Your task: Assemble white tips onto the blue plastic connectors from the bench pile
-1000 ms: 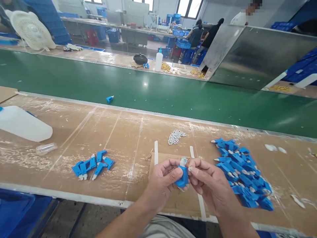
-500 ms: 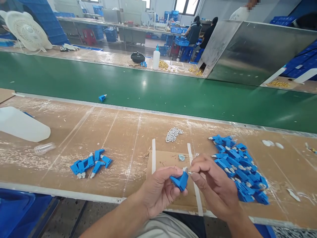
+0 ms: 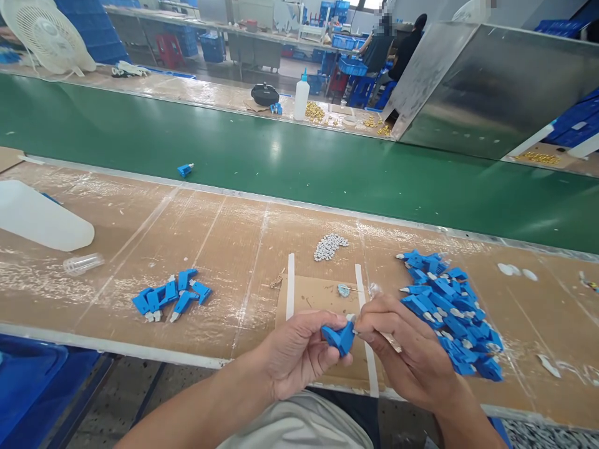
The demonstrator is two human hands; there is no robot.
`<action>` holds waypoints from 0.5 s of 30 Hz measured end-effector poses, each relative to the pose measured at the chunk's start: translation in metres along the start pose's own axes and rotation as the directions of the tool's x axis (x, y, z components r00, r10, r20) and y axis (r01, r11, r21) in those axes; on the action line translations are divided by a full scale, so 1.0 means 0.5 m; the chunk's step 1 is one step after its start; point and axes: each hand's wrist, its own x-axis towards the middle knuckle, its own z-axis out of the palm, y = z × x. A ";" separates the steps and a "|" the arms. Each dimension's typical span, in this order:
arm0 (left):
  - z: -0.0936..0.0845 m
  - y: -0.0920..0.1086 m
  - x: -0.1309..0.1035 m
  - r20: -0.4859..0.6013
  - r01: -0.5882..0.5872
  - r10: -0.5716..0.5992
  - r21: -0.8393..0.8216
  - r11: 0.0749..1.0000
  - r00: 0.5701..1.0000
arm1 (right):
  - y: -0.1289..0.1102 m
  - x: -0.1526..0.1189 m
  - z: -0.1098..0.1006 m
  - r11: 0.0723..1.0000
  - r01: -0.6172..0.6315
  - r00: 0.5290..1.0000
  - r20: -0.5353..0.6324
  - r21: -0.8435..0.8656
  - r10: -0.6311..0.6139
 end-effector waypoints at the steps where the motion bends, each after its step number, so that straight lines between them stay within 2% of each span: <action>1: -0.001 0.000 0.000 -0.002 -0.006 0.007 0.007 1.000 1.000 | 0.001 0.000 -0.001 1.000 0.003 1.000 0.003 -0.001 -0.003; 10: -0.015 -0.001 0.010 0.029 0.013 -0.014 0.025 1.000 0.999 | 0.011 -0.013 -0.005 0.995 0.042 0.997 0.076 -0.095 -0.035; 15: -0.020 -0.001 0.016 0.015 0.032 -0.033 0.075 0.997 0.999 | 0.003 -0.015 -0.003 0.966 0.101 0.991 0.111 -0.239 -0.076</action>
